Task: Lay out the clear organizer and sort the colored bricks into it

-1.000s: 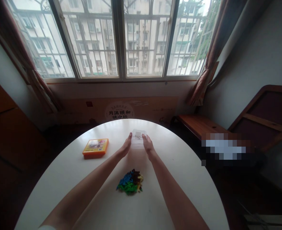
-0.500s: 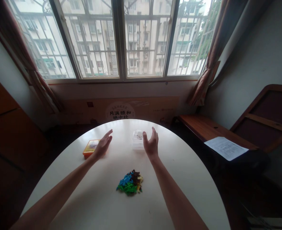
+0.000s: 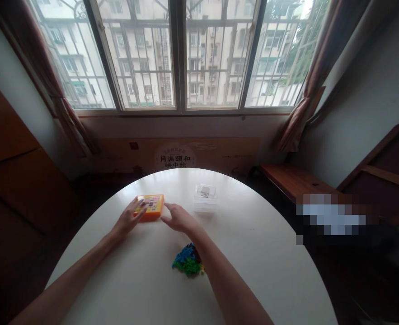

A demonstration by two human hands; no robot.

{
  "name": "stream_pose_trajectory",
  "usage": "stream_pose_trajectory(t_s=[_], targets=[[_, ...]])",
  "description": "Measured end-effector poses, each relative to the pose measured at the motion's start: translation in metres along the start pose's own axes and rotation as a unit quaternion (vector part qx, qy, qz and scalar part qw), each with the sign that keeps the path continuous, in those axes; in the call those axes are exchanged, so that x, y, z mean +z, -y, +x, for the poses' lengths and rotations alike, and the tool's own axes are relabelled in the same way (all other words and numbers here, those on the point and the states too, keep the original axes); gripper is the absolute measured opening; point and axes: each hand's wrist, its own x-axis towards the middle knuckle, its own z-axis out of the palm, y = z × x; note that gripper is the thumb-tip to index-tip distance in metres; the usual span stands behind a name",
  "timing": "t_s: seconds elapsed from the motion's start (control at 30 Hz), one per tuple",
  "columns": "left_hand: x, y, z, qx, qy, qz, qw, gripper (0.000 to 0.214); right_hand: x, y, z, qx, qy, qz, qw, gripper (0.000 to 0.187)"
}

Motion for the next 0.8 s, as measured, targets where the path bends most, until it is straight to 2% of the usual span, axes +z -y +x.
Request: stream_pose_trajectory(t_s=[0.1, 0.17, 0.27, 0.33, 0.47, 0.6, 0.67, 0.8], targets=[[0.005, -0.010, -0.008, 0.053, 0.039, -0.002, 0.998, 0.059, 0.007, -0.004, 0.004, 0.015, 0.020, -0.008, 1.000, 0.057], [0.006, -0.015, -0.013, 0.080, 0.053, -0.001, 0.995, 0.063, 0.007, -0.004, 0.005, 0.038, 0.018, -0.044, 0.998, 0.051], [0.005, -0.019, -0.015, 0.102, 0.050, 0.001, 0.994, 0.059, 0.003, -0.002, 0.004, 0.070, 0.010, -0.112, 0.991, 0.039], [0.002, -0.020, -0.015, 0.112, 0.041, -0.002, 0.993, 0.052, 0.001, 0.000, 0.004, 0.069, 0.002, -0.151, 0.986, 0.036], [-0.008, -0.023, -0.017, 0.144, 0.035, -0.012, 0.989, 0.043, 0.004, 0.001, 0.006, 0.001, -0.011, -0.198, 0.980, 0.057], [-0.012, -0.020, -0.020, 0.171, 0.039, -0.020, 0.984, 0.043, 0.014, -0.003, 0.010, -0.054, 0.013, -0.208, 0.977, 0.071], [-0.010, -0.016, -0.019, 0.161, 0.037, -0.012, 0.986, 0.051, 0.018, -0.003, 0.011, -0.063, 0.025, -0.209, 0.976, 0.069], [-0.006, -0.012, -0.015, 0.102, 0.048, -0.012, 0.994, 0.082, 0.021, 0.004, 0.009, -0.051, 0.021, -0.225, 0.973, 0.062]])
